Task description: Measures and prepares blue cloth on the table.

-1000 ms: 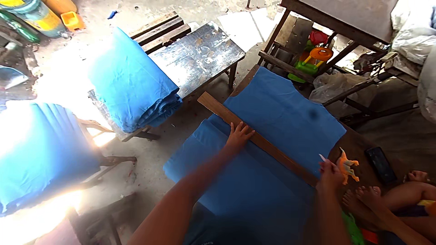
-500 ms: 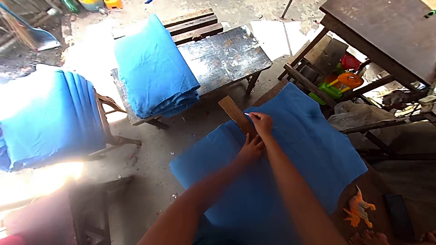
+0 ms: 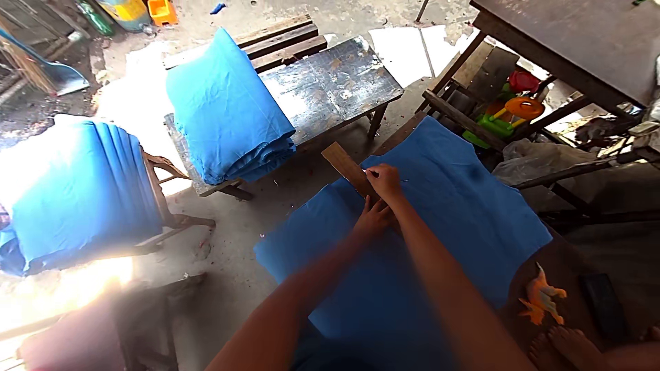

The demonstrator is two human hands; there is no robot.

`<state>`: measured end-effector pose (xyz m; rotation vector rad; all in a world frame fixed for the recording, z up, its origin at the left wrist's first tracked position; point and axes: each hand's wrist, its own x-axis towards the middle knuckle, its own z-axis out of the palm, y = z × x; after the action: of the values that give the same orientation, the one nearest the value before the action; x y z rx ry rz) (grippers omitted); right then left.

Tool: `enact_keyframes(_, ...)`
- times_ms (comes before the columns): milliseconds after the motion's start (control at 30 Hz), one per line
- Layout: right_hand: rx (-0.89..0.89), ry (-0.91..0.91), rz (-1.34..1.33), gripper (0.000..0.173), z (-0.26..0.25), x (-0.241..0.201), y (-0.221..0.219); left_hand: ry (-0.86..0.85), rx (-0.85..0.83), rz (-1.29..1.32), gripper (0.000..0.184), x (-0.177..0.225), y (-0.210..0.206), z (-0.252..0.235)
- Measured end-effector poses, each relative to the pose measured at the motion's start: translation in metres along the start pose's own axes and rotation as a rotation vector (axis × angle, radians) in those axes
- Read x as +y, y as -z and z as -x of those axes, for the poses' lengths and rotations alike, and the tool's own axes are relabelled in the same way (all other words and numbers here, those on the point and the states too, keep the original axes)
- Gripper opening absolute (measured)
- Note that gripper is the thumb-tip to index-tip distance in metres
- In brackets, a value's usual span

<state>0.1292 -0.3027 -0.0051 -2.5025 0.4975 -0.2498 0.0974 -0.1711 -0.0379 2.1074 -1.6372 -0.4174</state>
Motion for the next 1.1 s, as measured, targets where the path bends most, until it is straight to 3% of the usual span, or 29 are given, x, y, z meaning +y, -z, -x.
enact_keyframes(200, -0.082, -0.025, 0.009, 0.021, 0.051, 0.025, 0.033, -0.012, 0.006, -0.041, 0.029, 0.002, 0.0, -0.001)
enact_keyframes(367, -0.05, -0.04, 0.055, 0.02, 0.141, 0.063, 0.068, -0.014, -0.016, -0.068, 0.05, 0.0, -0.003, 0.001)
enact_keyframes(500, -0.025, -0.079, 0.081, 0.017, 0.219, 0.099, 0.102, -0.031, -0.007, -0.086, 0.049, -0.002, -0.002, -0.001)
enact_keyframes(800, -0.127, -0.249, 0.189, 0.013, 0.392, 0.183, 0.182, -0.033, -0.045, -0.167, 0.045, -0.004, 0.002, -0.005)
enact_keyframes(900, -0.217, -0.484, 0.244, 0.013, 0.436, 0.19, 0.207, -0.034, -0.05, -0.203, 0.045, -0.004, 0.003, -0.005)
enact_keyframes(1000, 0.107, -0.75, 0.139, 0.024, 0.444, 0.162, 0.22, -0.042, -0.064, -0.256, 0.046, -0.006, 0.002, -0.008)
enact_keyframes(1033, 0.221, -0.774, 0.091, 0.028, 0.437, 0.153, 0.218, -0.04, -0.064, -0.253, 0.045, -0.006, 0.002, -0.008)
enact_keyframes(1100, 0.287, -0.71, -0.025, 0.033, 0.413, 0.139, 0.196, -0.022, -0.095, -0.247, 0.043, -0.003, 0.002, -0.005)
